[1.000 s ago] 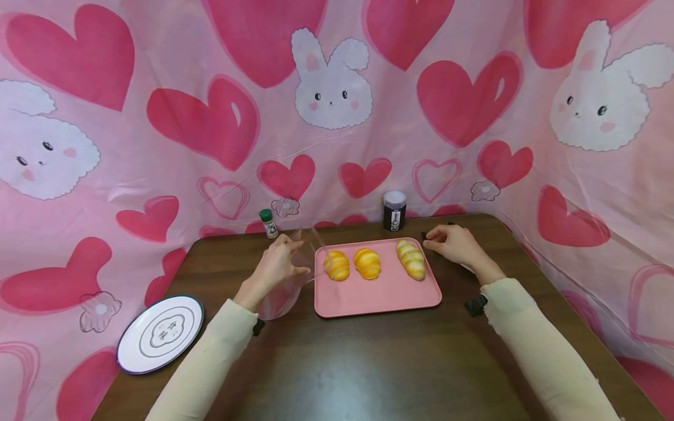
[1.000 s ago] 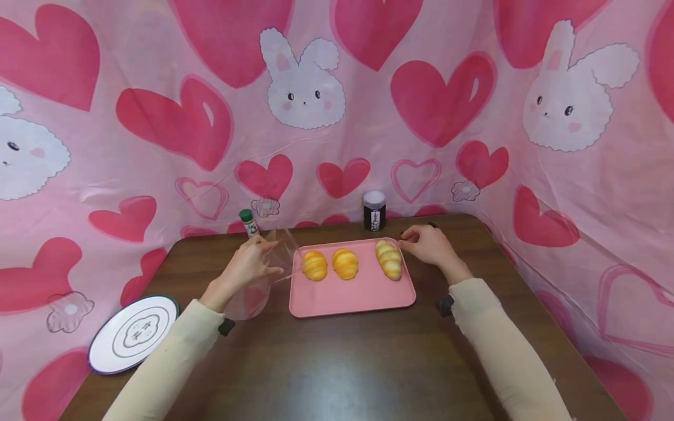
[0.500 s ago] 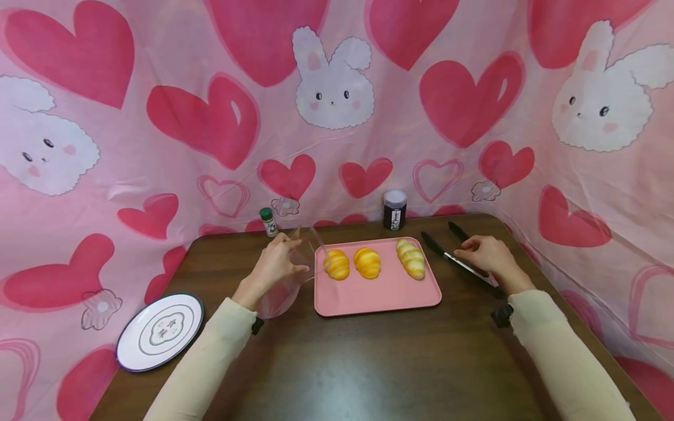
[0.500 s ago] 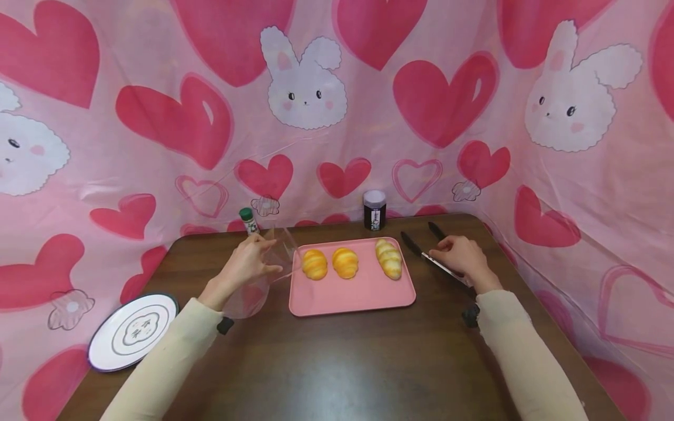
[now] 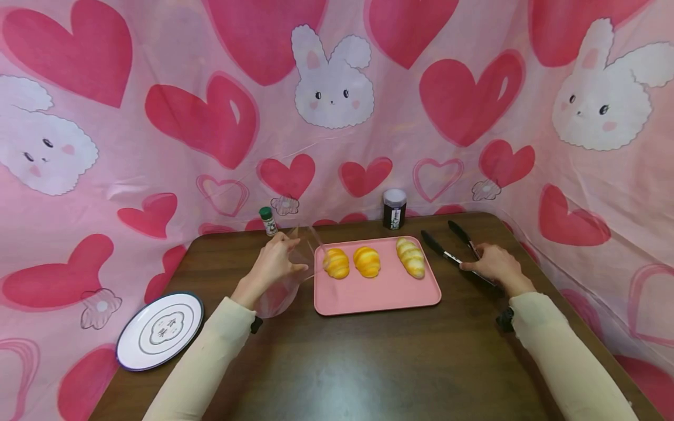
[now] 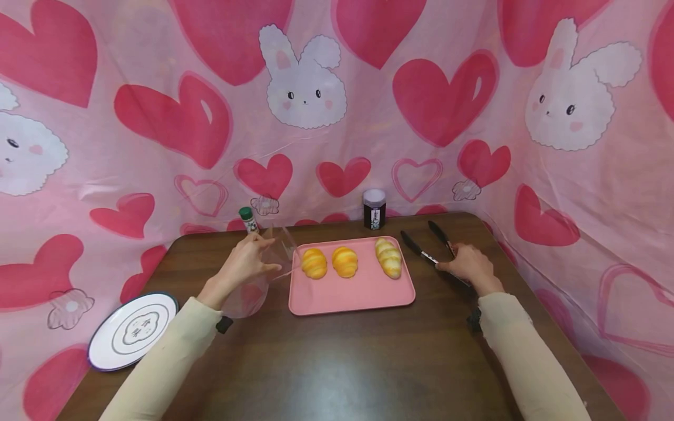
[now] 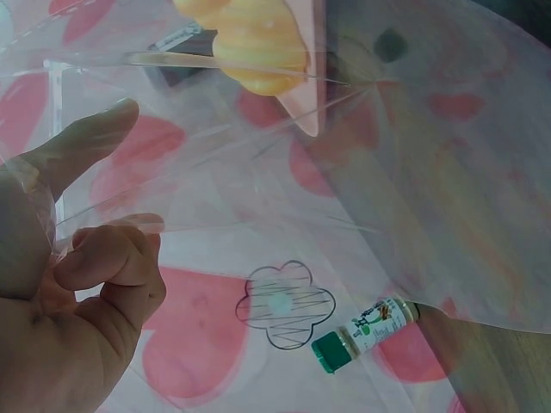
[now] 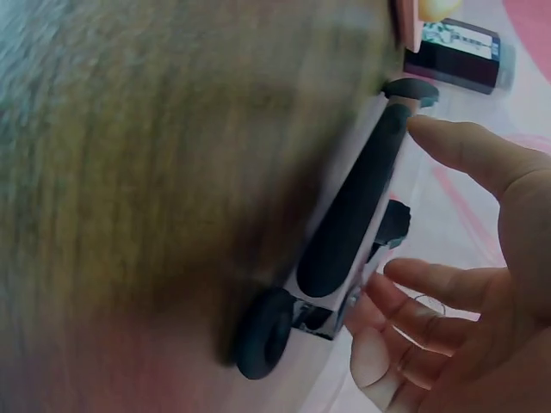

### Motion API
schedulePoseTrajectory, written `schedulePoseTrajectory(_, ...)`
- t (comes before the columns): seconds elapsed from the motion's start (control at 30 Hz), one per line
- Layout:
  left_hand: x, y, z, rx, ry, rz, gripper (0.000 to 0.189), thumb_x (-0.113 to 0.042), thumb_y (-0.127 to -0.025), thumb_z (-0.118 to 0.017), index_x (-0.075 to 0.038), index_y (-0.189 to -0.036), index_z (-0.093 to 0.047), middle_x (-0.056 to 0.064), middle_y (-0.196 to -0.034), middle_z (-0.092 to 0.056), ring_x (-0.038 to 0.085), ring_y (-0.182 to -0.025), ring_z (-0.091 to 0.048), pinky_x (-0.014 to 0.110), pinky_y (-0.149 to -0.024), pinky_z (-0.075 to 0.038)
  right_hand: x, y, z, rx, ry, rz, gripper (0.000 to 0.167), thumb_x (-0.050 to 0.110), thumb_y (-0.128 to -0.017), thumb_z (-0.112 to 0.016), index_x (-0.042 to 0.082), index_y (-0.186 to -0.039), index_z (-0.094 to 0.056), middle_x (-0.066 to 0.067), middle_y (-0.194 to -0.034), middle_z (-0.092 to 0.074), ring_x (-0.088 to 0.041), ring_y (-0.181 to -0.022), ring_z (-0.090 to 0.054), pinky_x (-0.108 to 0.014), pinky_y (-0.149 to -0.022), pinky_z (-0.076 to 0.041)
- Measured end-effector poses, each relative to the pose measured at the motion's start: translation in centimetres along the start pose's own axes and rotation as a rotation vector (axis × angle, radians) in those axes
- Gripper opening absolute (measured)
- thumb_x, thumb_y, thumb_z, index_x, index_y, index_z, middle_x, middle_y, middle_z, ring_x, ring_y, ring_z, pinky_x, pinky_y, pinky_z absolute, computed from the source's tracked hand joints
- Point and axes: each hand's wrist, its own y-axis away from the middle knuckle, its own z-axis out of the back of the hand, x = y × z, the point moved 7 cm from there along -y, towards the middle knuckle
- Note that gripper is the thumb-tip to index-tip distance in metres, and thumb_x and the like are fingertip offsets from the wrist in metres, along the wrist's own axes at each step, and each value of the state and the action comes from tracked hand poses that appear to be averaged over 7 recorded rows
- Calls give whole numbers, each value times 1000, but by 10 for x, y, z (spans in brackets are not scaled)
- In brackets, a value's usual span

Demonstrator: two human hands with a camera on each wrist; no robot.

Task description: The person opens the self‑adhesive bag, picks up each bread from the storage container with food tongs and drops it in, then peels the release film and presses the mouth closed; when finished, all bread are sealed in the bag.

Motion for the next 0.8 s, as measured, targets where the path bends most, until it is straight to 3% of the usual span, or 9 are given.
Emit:
schedulePoseTrajectory(0.2, 0, 1, -1, -4, -12, -5, 74, -31, -75, -87, -4, -138, -59, 14, -111, -56, 26, -92, -58, 42, -86, -57, -2, -1, -7, 56, 19, -15, 94, 57, -80, -71, -9, -139, -42, -39, -129, -52, -58, -112, -52, -67, -84, -46)
schedulePoseTrajectory(0.5, 2, 0, -1, -9, -6, -4, 74, -30, -75, -88, -4, -138, -59, 12, -107, -55, 24, -87, -56, 40, -83, -58, 1, -2, -2, 30, 18, 8, 84, 51, -79, -72, -13, -128, -50, -41, -122, -55, -58, -107, -54, -66, -84, -46)
schedulePoseTrajectory(0.8, 4, 0, 0, -13, -9, -7, 73, -30, -75, -88, -3, -137, -60, 13, -106, -56, 24, -86, -57, 40, -83, -58, -6, -9, -3, 27, 26, 7, 93, 56, -81, -68, -16, -135, -43, -45, -126, -49, -61, -113, -49, -69, -89, -44)
